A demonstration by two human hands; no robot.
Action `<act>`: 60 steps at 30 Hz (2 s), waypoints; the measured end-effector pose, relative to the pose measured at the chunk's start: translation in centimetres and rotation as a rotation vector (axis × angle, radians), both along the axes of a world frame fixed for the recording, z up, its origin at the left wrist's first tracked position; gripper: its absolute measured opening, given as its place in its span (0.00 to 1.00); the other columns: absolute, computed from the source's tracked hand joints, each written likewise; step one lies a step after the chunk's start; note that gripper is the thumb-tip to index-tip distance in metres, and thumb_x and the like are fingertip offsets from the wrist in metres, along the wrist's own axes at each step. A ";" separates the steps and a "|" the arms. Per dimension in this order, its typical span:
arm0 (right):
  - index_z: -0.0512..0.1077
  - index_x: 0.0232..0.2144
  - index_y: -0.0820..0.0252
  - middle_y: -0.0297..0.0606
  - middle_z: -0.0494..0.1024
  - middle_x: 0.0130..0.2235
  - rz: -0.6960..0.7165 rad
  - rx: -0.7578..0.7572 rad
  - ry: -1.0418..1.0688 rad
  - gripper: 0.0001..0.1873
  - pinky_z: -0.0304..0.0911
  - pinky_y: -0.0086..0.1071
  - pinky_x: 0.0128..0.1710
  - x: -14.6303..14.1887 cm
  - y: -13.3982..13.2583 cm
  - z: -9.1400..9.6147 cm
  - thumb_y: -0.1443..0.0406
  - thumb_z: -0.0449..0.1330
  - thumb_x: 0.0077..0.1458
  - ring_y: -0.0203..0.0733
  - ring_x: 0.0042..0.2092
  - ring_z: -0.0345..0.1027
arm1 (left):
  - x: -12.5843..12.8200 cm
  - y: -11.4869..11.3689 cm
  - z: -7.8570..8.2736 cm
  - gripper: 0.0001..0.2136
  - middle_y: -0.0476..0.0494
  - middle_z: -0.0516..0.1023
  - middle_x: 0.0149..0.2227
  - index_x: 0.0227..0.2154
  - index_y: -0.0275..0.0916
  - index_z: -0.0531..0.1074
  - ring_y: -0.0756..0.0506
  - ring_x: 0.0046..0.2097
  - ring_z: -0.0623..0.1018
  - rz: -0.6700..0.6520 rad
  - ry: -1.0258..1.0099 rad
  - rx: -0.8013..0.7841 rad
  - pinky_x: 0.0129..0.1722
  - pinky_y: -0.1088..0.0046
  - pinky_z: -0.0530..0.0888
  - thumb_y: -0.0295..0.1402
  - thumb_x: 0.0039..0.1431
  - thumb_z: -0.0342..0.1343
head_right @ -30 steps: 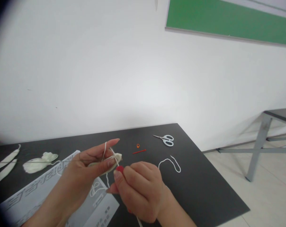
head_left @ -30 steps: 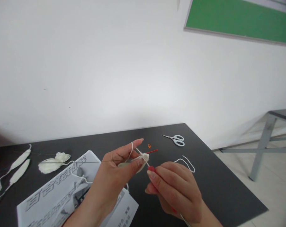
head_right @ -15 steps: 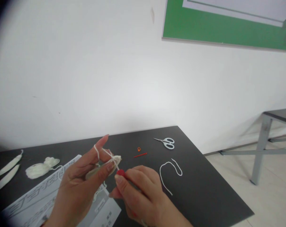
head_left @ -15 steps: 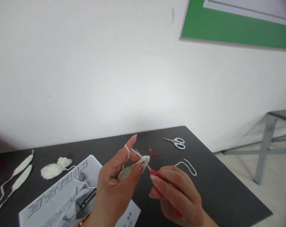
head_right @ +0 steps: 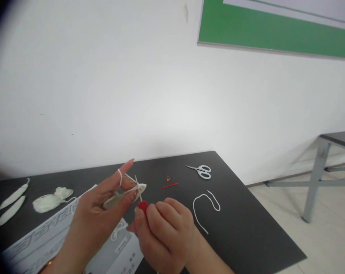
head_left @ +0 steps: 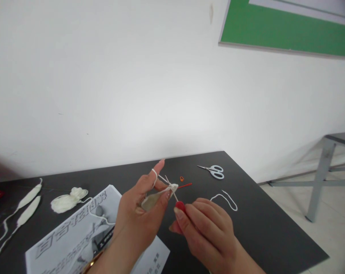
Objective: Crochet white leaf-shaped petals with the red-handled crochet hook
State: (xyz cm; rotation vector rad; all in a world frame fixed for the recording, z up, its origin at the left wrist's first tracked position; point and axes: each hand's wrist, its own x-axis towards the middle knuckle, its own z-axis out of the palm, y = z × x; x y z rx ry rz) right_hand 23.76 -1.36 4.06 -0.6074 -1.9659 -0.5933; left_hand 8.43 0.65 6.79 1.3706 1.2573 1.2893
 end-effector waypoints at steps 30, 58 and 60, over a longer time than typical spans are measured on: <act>0.74 0.27 0.63 0.31 0.71 0.19 0.667 -1.195 1.369 0.10 0.61 0.21 0.11 0.0 2.2 -1.2 0.60 0.62 0.53 0.30 0.15 0.62 | -1.2 1.3 0.0 0.05 0.48 0.74 0.25 0.30 0.42 0.81 0.43 0.38 0.76 -0.272 -0.031 -0.140 0.39 0.70 0.69 0.31 0.46 0.65; 0.77 0.33 0.60 0.37 0.73 0.26 0.801 -0.830 0.920 0.06 0.59 0.24 0.15 1.1 1.9 -1.5 0.65 0.63 0.52 0.35 0.25 0.65 | -3.5 1.9 0.1 0.17 0.48 0.76 0.25 0.38 0.38 0.80 0.53 0.25 0.71 -0.608 -0.424 -0.572 0.25 0.78 0.65 0.27 0.40 0.68; 0.77 0.33 0.61 0.37 0.74 0.25 0.815 -0.835 0.934 0.05 0.59 0.24 0.15 1.4 1.8 -1.2 0.65 0.64 0.52 0.35 0.24 0.64 | -3.7 1.9 0.1 0.17 0.47 0.76 0.26 0.38 0.38 0.80 0.53 0.24 0.71 -0.645 -0.406 -0.574 0.25 0.77 0.64 0.28 0.41 0.68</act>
